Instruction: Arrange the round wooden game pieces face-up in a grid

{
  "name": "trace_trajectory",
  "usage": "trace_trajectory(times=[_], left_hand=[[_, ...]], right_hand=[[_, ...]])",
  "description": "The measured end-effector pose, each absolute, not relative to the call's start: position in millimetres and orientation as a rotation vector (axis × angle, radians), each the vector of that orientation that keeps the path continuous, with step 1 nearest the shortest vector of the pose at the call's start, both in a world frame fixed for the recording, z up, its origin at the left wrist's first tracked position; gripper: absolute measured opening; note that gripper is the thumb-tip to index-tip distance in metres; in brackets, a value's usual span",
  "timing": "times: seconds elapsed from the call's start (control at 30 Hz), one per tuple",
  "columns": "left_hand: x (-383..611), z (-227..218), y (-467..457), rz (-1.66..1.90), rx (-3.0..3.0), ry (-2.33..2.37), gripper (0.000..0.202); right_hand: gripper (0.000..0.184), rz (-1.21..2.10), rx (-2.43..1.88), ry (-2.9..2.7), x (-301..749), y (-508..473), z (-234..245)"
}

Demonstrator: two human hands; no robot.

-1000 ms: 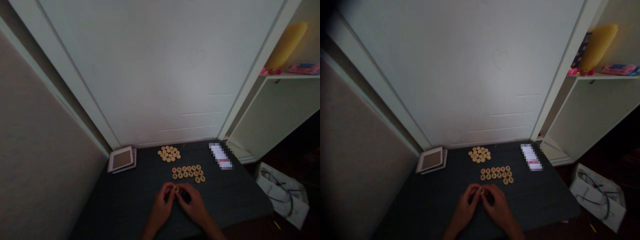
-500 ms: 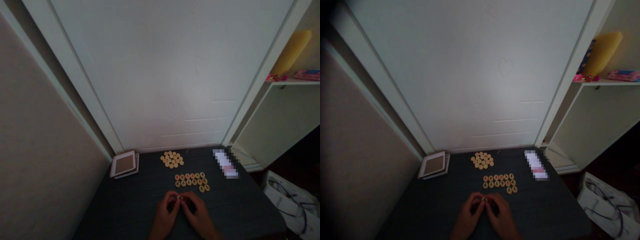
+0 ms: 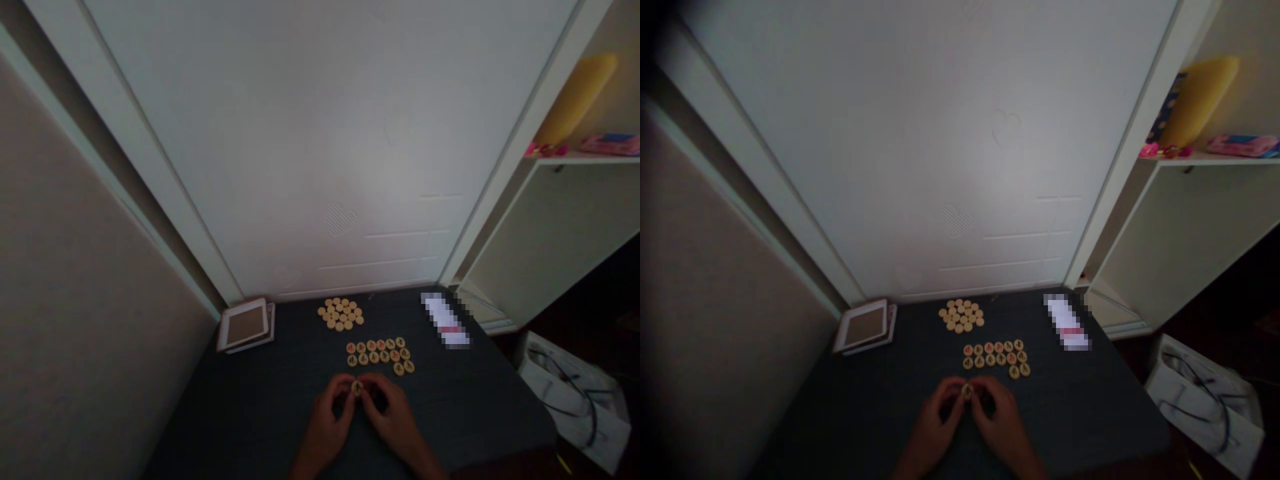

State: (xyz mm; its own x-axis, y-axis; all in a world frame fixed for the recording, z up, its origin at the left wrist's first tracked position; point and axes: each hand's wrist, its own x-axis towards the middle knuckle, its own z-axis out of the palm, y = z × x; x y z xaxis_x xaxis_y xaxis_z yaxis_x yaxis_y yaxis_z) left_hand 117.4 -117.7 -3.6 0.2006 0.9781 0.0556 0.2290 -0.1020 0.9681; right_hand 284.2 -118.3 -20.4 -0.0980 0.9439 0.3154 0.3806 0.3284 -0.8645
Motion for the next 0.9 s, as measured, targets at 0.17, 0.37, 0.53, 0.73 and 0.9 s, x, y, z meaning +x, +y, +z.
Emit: trace_trajectory(times=[0.17, 0.37, 0.53, 0.73, 0.9], left_hand=[[117.6, -4.1, -118.3, 1.005, 1.555, 1.181, 0.021], [117.5, -4.6, -118.8, 0.999, 1.579, 1.174, 0.020], [119.1, -1.0, -120.7, 1.016, 1.612, 1.171, 0.019], [122.0, 4.0, -122.5, 1.040, 1.593, 1.159, 0.019], [122.7, 2.2, -122.3, 0.998, 1.638, 1.147, 0.021]], right_hand=[[0.016, 0.798, -1.226, -1.640, 285.7, -119.0, -19.0], [0.016, 0.838, -1.207, -1.620, 286.1, -119.0, -16.6], [0.017, 0.855, -1.205, -1.606, 286.1, -119.8, -15.9], [0.020, 0.857, -1.198, -1.586, 287.2, -120.6, -16.4], [0.020, 0.886, -1.215, -1.555, 288.4, -120.2, -17.1]])
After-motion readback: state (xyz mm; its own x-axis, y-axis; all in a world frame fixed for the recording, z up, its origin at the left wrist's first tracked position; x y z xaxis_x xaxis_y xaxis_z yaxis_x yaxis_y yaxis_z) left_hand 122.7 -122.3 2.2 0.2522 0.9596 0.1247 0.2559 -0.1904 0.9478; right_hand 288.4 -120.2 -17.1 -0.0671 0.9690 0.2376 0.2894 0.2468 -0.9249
